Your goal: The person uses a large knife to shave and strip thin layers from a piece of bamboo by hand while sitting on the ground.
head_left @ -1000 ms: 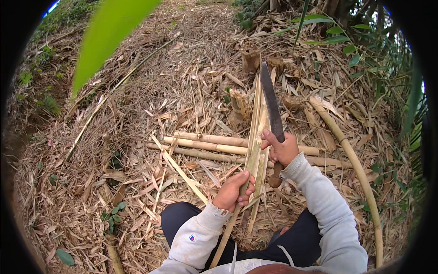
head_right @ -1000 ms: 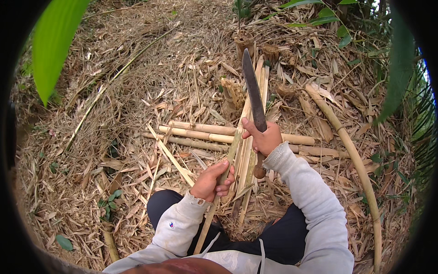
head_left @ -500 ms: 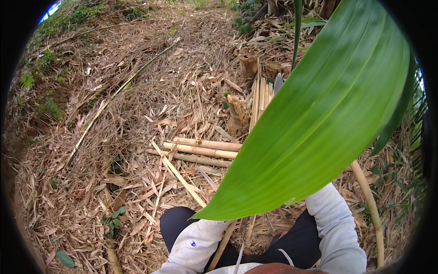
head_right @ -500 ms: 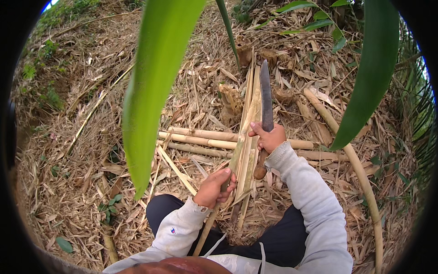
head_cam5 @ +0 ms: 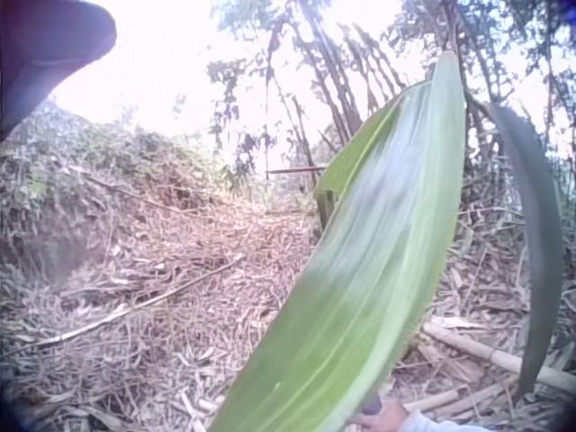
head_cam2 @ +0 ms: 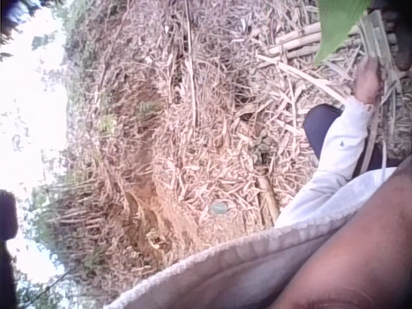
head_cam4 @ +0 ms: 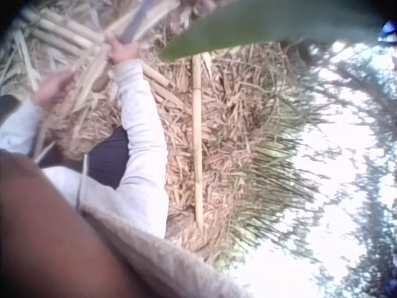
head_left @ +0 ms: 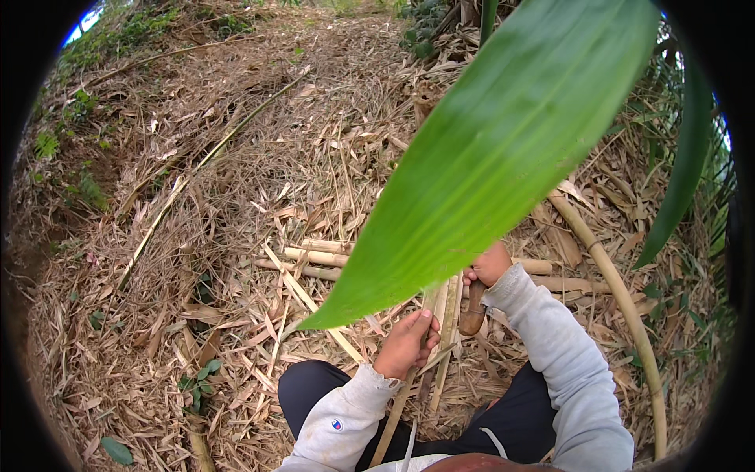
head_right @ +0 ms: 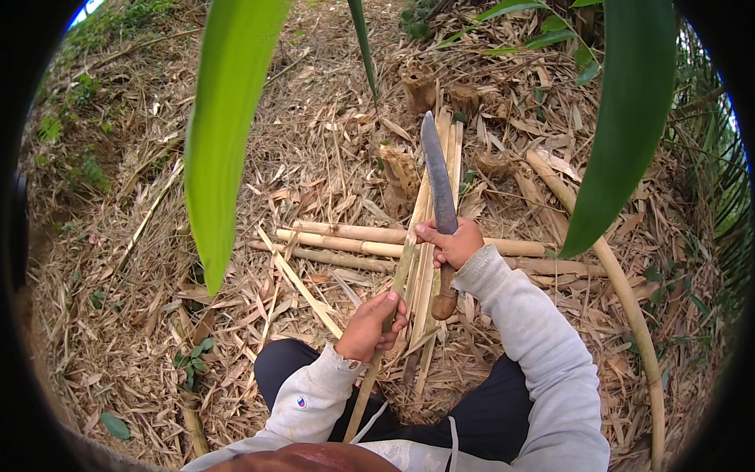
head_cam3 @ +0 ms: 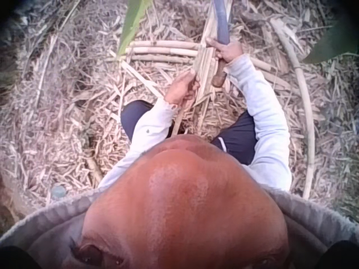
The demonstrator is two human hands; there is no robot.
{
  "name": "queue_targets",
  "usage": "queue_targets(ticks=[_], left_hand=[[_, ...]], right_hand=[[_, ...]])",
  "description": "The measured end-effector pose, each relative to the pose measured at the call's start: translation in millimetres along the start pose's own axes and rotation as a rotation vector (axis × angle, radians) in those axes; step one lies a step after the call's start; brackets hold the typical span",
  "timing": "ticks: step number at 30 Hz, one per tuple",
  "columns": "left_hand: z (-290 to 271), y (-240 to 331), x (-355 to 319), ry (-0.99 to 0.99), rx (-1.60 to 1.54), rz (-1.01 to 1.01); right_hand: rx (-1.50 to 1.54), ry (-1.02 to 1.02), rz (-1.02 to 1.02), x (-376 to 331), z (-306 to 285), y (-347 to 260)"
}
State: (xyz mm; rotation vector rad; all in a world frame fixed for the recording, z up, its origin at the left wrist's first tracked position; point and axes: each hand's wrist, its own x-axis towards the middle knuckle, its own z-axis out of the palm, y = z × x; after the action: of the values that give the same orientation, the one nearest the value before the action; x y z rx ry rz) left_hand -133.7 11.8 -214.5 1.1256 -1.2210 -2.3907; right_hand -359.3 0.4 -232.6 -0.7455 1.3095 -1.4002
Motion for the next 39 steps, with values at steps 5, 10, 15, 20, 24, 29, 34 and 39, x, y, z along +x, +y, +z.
queue_targets(ticks=[5, 10, 15, 20, 24, 29, 34, 39], left_hand=[[4.9, 2.4, 1.2, -0.002, 0.000, 0.010], [-2.5, -3.3, 3.9, -0.020, 0.034, 0.032], [-13.7, -16.3, 4.1, 0.014, -0.030, 0.029], [1.3, -14.7, 14.6, -0.006, -0.058, 0.004], [-46.9, -50.2, 19.9, 0.117, 0.072, 0.112], [1.7, -6.8, 8.1, -0.007, -0.045, -0.043], [-4.6, -6.7, 2.8, 0.025, -0.009, 0.007], [5.6, 7.2, -3.4, 0.052, -0.018, -0.005]], right_hand=[[-0.033, -0.004, 0.007, 0.6, -6.7, -7.9], [0.051, -0.011, 0.064, 2.5, -6.1, -4.8], [0.097, -0.057, 0.110, 7.5, -3.8, 3.1], [0.042, -0.023, 0.095, 3.9, -21.5, -4.8], [0.064, -0.034, 0.116, 11.4, 10.6, 7.8], [0.038, 0.184, 0.074, 13.2, -16.8, 3.4], [0.055, 0.275, 0.078, 30.6, -35.3, 4.9], [0.011, 0.293, 0.094, 23.7, -34.0, -1.1]])
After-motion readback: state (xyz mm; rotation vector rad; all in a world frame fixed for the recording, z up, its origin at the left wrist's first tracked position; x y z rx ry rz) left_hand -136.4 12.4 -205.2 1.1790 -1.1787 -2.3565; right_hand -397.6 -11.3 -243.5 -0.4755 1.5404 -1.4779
